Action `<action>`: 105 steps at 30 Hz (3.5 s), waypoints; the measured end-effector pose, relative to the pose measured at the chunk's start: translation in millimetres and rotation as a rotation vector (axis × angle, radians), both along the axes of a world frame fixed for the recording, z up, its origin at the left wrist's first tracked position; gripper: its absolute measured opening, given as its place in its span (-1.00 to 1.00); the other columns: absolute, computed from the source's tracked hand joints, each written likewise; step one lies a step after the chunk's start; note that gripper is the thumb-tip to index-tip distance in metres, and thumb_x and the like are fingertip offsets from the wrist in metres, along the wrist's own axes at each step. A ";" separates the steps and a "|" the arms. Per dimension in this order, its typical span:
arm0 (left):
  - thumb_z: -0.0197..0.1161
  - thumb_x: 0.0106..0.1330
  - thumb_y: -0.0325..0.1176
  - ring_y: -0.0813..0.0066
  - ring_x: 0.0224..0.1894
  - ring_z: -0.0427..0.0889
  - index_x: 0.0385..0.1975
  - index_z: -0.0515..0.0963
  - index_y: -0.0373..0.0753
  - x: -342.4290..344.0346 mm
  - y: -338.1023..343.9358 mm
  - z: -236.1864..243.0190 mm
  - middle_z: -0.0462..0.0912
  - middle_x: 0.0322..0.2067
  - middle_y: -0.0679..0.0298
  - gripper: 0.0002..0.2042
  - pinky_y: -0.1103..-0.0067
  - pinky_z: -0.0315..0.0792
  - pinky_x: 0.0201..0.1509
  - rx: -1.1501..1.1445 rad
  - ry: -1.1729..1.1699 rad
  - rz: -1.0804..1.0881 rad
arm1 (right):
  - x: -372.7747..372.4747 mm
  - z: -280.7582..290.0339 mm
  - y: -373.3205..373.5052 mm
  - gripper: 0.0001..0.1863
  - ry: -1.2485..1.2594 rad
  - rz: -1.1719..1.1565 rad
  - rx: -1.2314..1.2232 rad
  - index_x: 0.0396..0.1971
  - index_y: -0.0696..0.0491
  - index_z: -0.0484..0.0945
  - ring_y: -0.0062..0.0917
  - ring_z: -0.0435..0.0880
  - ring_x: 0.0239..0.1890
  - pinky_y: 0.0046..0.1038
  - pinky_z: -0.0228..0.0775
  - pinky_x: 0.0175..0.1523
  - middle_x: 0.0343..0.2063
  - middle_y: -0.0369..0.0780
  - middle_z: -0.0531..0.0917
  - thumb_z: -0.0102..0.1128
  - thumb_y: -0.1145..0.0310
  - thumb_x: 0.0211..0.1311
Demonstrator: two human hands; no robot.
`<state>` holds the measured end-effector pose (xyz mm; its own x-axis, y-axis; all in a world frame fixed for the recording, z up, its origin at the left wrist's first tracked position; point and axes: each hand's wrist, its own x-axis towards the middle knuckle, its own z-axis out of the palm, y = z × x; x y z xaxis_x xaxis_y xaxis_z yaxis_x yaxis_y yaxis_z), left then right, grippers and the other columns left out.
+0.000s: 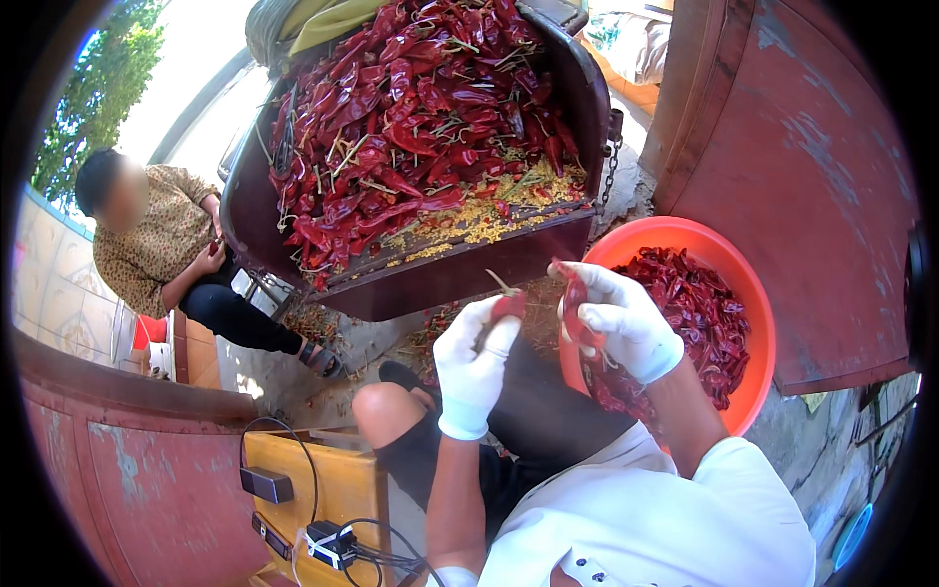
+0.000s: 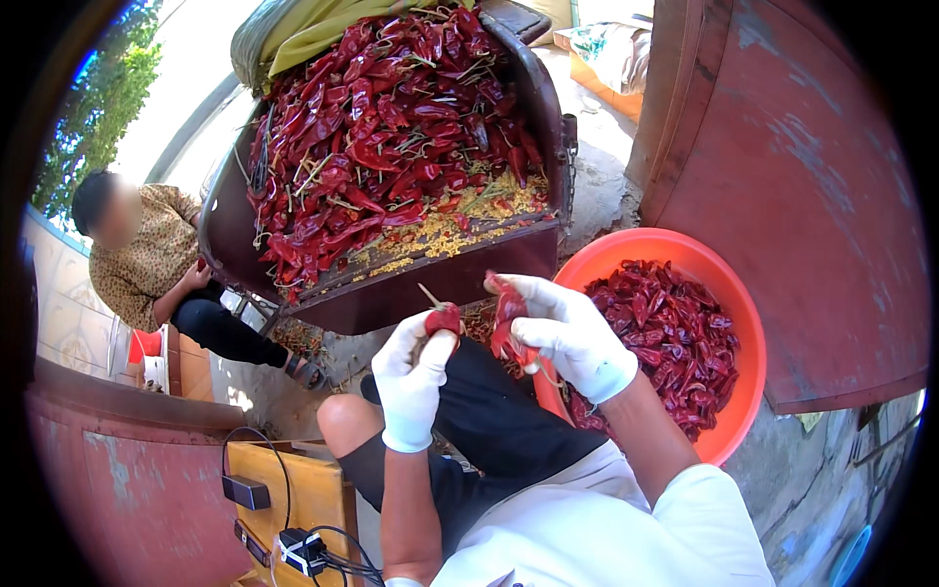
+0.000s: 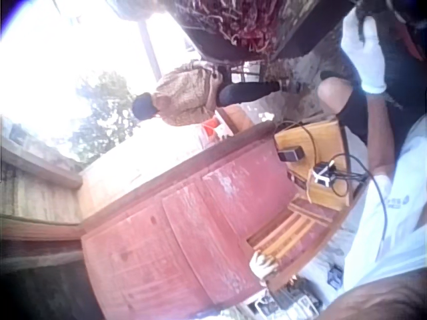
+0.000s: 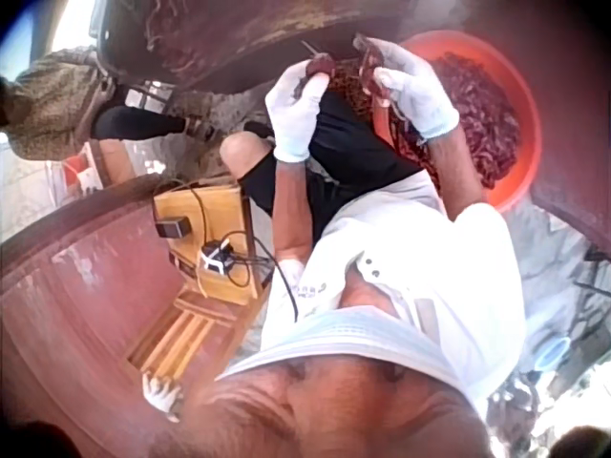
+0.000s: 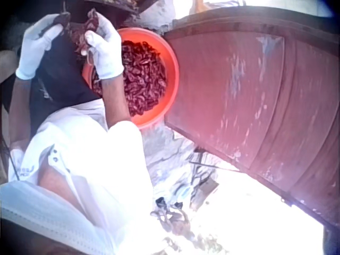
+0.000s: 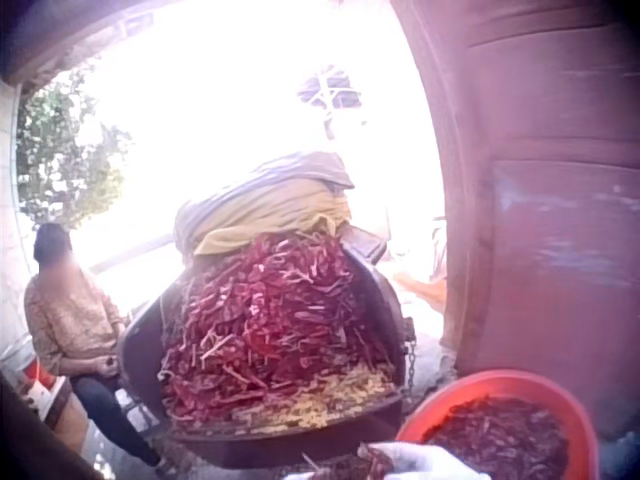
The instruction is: The person picks up dried red peppers from a large bin, pulls the stems off by hand, and places the peppers into a smaller orange basin.
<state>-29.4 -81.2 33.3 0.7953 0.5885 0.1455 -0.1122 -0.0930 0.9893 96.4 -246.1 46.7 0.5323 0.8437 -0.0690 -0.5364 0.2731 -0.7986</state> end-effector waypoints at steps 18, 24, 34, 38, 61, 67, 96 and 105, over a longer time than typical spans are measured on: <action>0.32 0.25 -0.54 0.69 -0.31 0.56 0.14 0.48 -0.32 -15.7 -7.7 -8.6 0.63 -0.14 0.32 -0.57 0.74 0.43 -0.30 0.006 -0.158 -0.032 | -33.7 -18.8 36.0 -0.68 -0.091 -0.149 -0.212 -0.05 0.20 0.55 -0.74 0.60 -0.37 -0.69 0.40 -0.37 -0.30 -0.29 0.67 0.30 0.36 0.27; 0.34 0.25 -0.52 0.68 -0.42 0.55 -0.07 0.56 -0.33 4.1 -25.2 -2.5 0.64 -0.23 0.26 -0.74 0.76 0.38 -0.46 -0.230 -0.085 -0.055 | -28.9 -10.1 9.6 -0.64 -0.249 -0.363 -0.320 -0.02 0.24 0.56 -0.73 0.61 -0.35 -0.67 0.42 -0.31 -0.26 -0.24 0.70 0.32 0.35 0.26; 0.15 0.45 -0.40 0.63 -0.47 0.61 0.19 0.46 -0.39 58.0 -66.2 -22.2 0.65 -0.43 0.28 -0.63 0.67 0.52 -0.37 -0.328 0.090 -0.349 | 2.6 -18.5 -87.4 -0.67 -0.095 -0.814 -0.371 0.03 0.15 0.52 -0.77 0.61 -0.39 -0.69 0.41 -0.45 -0.29 -0.33 0.67 0.24 0.44 0.28; 0.12 0.45 -0.43 0.64 -0.34 0.62 0.19 0.47 -0.36 56.3 -69.1 -30.6 0.69 -0.32 0.31 -0.66 0.64 0.54 -0.24 -0.183 0.084 -0.327 | -3.5 8.4 -88.6 -0.57 -0.320 -0.752 -0.484 0.17 0.16 0.48 -0.77 0.59 -0.33 -0.68 0.43 -0.34 -0.20 -0.27 0.67 0.08 0.56 0.28; 0.17 0.18 -0.45 0.21 -0.30 0.59 0.13 0.47 -0.18 18.9 -2.8 -35.9 0.56 -0.35 0.21 -0.56 0.35 0.50 -0.24 1.066 0.105 -0.213 | -40.0 -4.9 12.6 -0.79 -1.253 -0.490 -0.725 -0.37 0.10 0.67 -0.23 0.68 -0.39 -0.31 0.52 -0.24 -0.44 -0.11 0.65 0.27 0.24 0.22; 0.19 0.15 -0.45 0.19 -0.25 0.60 0.10 0.49 -0.18 7.0 11.2 -23.0 0.58 -0.30 0.19 -0.56 0.36 0.51 -0.22 1.058 0.077 -0.123 | -39.9 9.7 28.3 -0.80 -1.420 -0.389 -0.754 -0.32 0.07 0.67 -0.22 0.68 -0.36 -0.29 0.51 -0.20 -0.42 -0.11 0.66 0.21 0.25 0.26; 0.25 0.27 -0.36 0.24 -0.47 0.63 -0.30 0.60 -0.13 30.9 30.1 -26.1 0.60 -0.51 0.27 -0.93 0.39 0.50 -0.39 0.933 -0.186 0.042 | 3.1 -1.1 51.7 -0.60 -0.491 -0.066 -0.511 -0.44 0.11 0.59 -0.61 0.56 -0.59 -0.53 0.38 -0.51 -0.61 -0.30 0.58 0.01 0.12 0.48; 0.02 0.53 -0.29 0.64 -0.56 0.44 -0.22 0.56 -0.41 29.0 35.4 -23.3 0.48 -0.59 0.34 -0.72 0.60 0.53 -0.37 -0.156 -0.204 -0.064 | 42.6 -5.2 21.9 -0.56 0.189 -0.524 -0.214 -0.40 0.06 0.54 -0.48 0.58 -0.53 -0.50 0.42 -0.48 -0.43 -0.17 0.63 -0.09 0.01 0.51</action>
